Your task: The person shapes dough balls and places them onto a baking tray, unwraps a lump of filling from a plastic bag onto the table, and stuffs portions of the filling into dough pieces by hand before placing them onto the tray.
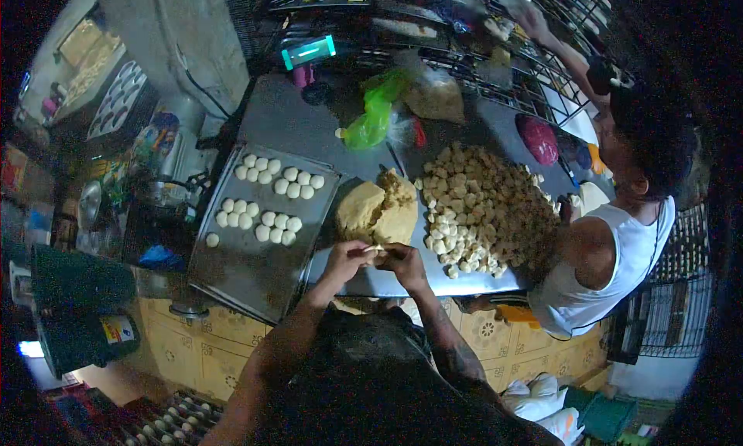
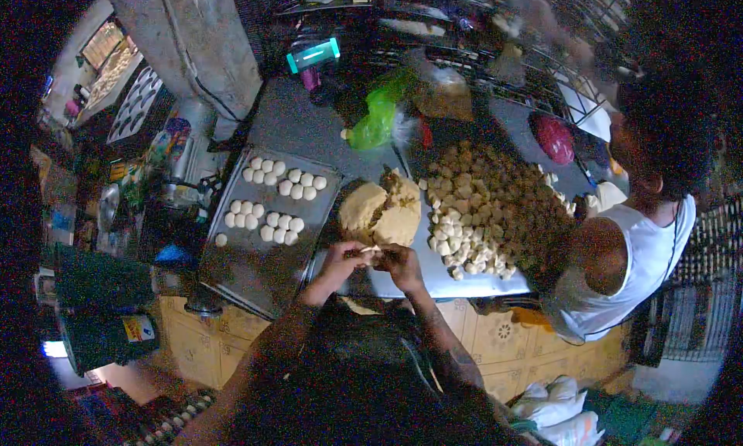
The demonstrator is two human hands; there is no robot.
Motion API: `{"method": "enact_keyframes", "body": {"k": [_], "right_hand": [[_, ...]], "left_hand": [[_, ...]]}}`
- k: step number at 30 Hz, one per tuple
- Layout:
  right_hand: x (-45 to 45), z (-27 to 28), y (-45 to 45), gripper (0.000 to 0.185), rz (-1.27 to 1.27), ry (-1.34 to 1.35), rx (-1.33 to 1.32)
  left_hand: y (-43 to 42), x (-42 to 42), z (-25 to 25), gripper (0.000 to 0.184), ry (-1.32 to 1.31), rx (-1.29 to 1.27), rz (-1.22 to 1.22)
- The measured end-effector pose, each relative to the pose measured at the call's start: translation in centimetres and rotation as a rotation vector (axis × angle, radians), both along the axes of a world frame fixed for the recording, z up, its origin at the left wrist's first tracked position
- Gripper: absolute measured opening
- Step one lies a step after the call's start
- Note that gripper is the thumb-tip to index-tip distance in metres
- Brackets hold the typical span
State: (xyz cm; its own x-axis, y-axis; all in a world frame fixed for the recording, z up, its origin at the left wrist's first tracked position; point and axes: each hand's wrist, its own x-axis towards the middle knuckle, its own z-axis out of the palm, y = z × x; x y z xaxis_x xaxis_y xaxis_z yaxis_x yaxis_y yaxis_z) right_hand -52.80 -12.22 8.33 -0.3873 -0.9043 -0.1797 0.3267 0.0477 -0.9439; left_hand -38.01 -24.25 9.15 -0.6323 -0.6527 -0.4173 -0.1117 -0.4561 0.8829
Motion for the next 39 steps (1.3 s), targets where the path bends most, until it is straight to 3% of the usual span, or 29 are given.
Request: {"method": "enact_keyframes", "body": {"k": [3, 4, 6, 7, 8, 10, 11, 14, 15, 18, 20, 22, 24, 27, 28, 30, 31, 34, 37, 39], "right_hand": [[-0.8, 0.4, 0.0, 0.031, 0.064, 0.077, 0.129], [-1.2, 0.8, 0.2, 0.031, 0.073, 0.078, 0.125], [-1.7, 2.2, 1.0, 0.029, 0.142, 0.342, 0.138], [-2.0, 2.8, 1.4, 0.028, 0.175, 0.473, 0.142], [-2.4, 3.2, 1.7, 0.028, 0.184, 0.469, 0.136], [-3.0, 3.6, 2.6, 0.029, 0.214, 0.720, 0.051], [-3.5, 3.5, 3.0, 0.030, 0.227, 0.846, 0.006], [-5.7, 0.8, 5.0, 0.032, 0.302, 0.670, -0.019], [-6.6, -0.2, 5.5, 0.034, 0.334, 0.582, -0.028], [-8.4, 0.7, 6.0, 0.037, 0.480, 0.605, 0.056], [-9.2, -0.2, 6.3, 0.038, 0.549, 0.620, 0.093], [-9.0, -5.1, 7.8, 0.035, 0.540, 0.675, -0.055], [-8.4, -3.5, 7.6, 0.035, 0.534, 0.706, -0.130], [-5.3, 1.8, 6.8, 0.032, 0.410, 0.217, -0.069], [-4.8, 2.5, 6.3, 0.032, 0.414, 0.216, -0.069], [-3.7, 3.4, 5.3, 0.037, 0.477, 0.738, -0.023], [-3.3, 3.5, 5.1, 0.040, 0.499, 1.000, 0.003], [-4.2, -2.4, 4.2, 0.034, 0.387, 0.866, 0.006], [-2.2, -1.7, 2.3, 0.033, 0.314, 0.738, -0.057], [0.0, 0.7, -0.1, 0.033, 0.297, 0.619, -0.196]], "left_hand": [[0.7, -0.5, -2.5, 0.019, -0.018, -0.202, -0.086], [1.5, -0.7, -2.5, 0.018, -0.067, -0.408, -0.077], [2.9, -1.1, -2.4, 0.016, -0.174, -0.819, -0.061], [3.4, -1.4, -2.3, 0.016, -0.182, -0.822, -0.056], [3.9, -1.6, -2.0, 0.016, -0.145, -0.610, -0.022], [5.3, -1.9, -1.3, 0.016, -0.070, -0.183, 0.045], [5.8, -2.2, -1.4, 0.016, -0.077, -0.185, 0.054], [7.5, -2.8, -1.6, 0.020, 0.056, -0.007, 0.085], [8.0, -3.0, -1.6, 0.020, 0.052, -0.009, 0.094], [10.3, -2.9, -1.2, 0.024, -0.043, -0.462, -0.025], [11.4, -2.5, -1.3, 0.023, -0.167, -0.577, -0.063], [12.3, -1.9, -1.4, 0.019, -0.411, -0.795, -0.154], [11.9, -1.9, -0.1, 0.020, -0.402, -0.811, -0.173], [11.6, -2.3, 1.0, 0.023, -0.385, -0.835, -0.201], [11.7, -2.7, 1.0, 0.026, -0.402, -0.871, -0.109], [11.6, -3.1, 0.9, 0.031, -0.430, -0.941, 0.070], [11.3, -2.6, -0.2, 0.031, -0.429, -0.940, 0.068], [9.4, 0.1, -6.5, 0.034, 0.029, -0.410, 0.172], [6.4, 2.8, -0.3, 0.035, -0.102, -0.364, 0.290], [4.8, 4.7, 0.7, 0.036, -0.161, -0.337, 0.357]]}}
